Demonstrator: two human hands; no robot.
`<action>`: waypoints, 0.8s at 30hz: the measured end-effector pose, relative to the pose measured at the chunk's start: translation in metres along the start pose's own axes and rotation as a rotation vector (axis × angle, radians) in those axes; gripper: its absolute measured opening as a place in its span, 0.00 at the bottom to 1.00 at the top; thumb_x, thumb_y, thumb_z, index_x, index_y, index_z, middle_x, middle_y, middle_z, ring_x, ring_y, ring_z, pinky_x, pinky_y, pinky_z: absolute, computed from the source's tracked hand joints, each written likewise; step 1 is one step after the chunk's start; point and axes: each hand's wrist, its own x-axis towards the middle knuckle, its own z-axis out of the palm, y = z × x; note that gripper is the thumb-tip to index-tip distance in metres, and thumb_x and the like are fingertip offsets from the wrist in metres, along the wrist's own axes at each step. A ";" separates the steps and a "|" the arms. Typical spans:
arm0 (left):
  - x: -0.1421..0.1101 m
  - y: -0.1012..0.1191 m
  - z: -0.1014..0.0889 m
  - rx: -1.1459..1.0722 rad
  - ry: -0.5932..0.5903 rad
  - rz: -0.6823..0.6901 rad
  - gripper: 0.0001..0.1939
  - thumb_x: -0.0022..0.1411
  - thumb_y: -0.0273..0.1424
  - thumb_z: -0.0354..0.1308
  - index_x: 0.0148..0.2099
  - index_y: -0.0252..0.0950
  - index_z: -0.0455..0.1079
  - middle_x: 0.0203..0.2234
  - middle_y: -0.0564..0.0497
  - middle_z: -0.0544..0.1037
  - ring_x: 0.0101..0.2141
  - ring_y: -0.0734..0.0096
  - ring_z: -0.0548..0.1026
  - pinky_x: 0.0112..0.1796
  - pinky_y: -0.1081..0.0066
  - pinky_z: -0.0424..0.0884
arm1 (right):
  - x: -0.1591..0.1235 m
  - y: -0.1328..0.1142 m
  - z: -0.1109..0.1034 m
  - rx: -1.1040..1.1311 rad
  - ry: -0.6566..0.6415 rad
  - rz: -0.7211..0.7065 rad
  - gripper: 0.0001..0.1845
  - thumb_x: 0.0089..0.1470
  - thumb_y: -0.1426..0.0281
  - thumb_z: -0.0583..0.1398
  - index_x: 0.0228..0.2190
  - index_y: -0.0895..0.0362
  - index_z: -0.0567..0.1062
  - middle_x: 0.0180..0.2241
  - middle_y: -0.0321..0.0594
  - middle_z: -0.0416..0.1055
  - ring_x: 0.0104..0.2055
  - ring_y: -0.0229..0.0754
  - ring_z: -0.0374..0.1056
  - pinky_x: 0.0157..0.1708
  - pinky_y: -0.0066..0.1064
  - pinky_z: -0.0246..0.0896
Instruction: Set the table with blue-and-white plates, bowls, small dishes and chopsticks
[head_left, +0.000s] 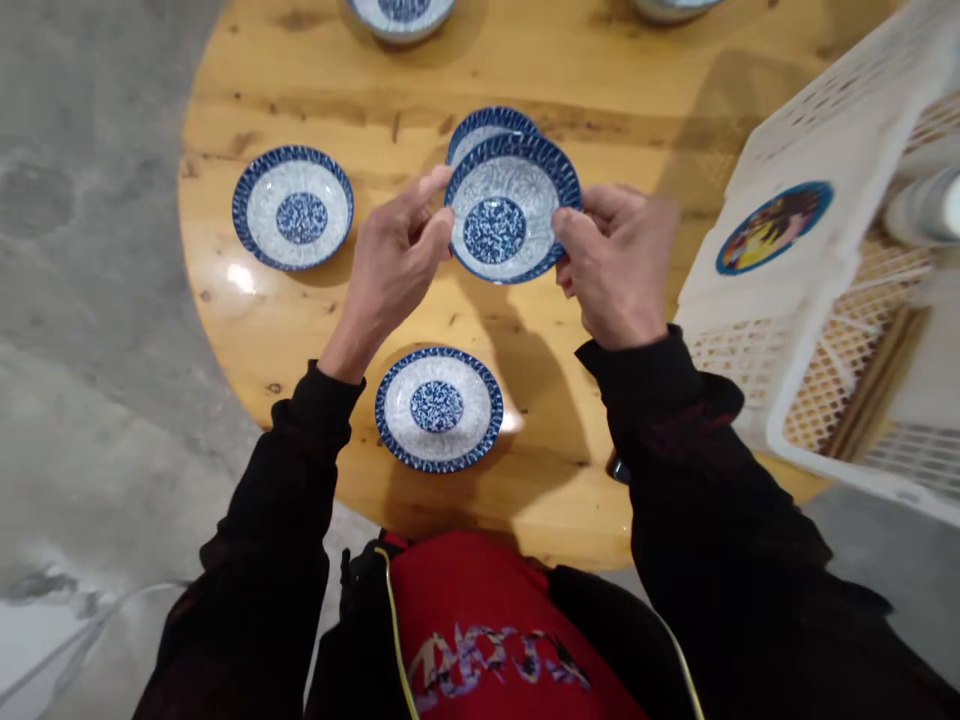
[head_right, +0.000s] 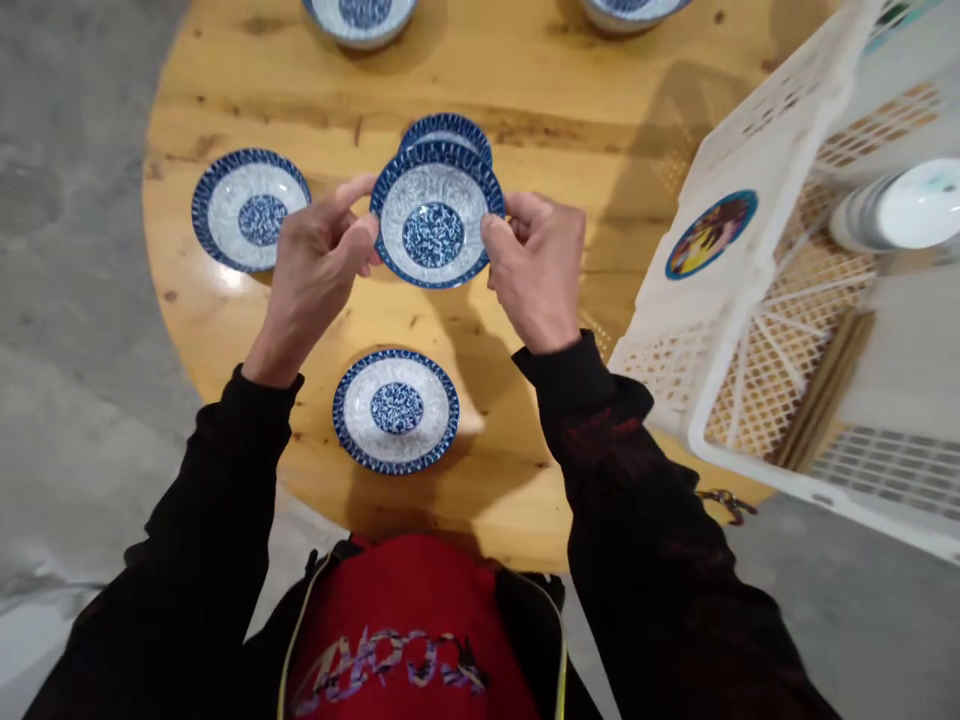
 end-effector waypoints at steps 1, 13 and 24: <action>-0.020 0.000 -0.002 -0.016 -0.033 -0.015 0.21 0.71 0.29 0.49 0.63 0.38 0.68 0.25 0.55 0.73 0.29 0.72 0.74 0.37 0.70 0.72 | -0.020 -0.007 0.000 -0.017 0.029 0.034 0.10 0.62 0.66 0.60 0.29 0.55 0.70 0.19 0.28 0.57 0.20 0.32 0.55 0.22 0.26 0.54; -0.172 -0.030 0.001 -0.068 -0.258 -0.234 0.24 0.69 0.32 0.47 0.63 0.35 0.70 0.36 0.48 0.84 0.41 0.63 0.81 0.45 0.65 0.76 | -0.185 -0.005 0.038 0.014 -0.035 0.357 0.12 0.56 0.59 0.61 0.31 0.56 0.74 0.17 0.26 0.57 0.17 0.34 0.57 0.18 0.26 0.53; -0.184 -0.046 0.004 0.021 -0.278 -0.250 0.24 0.70 0.32 0.44 0.62 0.35 0.71 0.45 0.45 0.84 0.53 0.59 0.78 0.55 0.58 0.72 | -0.204 0.005 0.052 -0.004 -0.069 0.469 0.19 0.52 0.55 0.61 0.38 0.58 0.75 0.17 0.27 0.61 0.16 0.38 0.62 0.18 0.30 0.59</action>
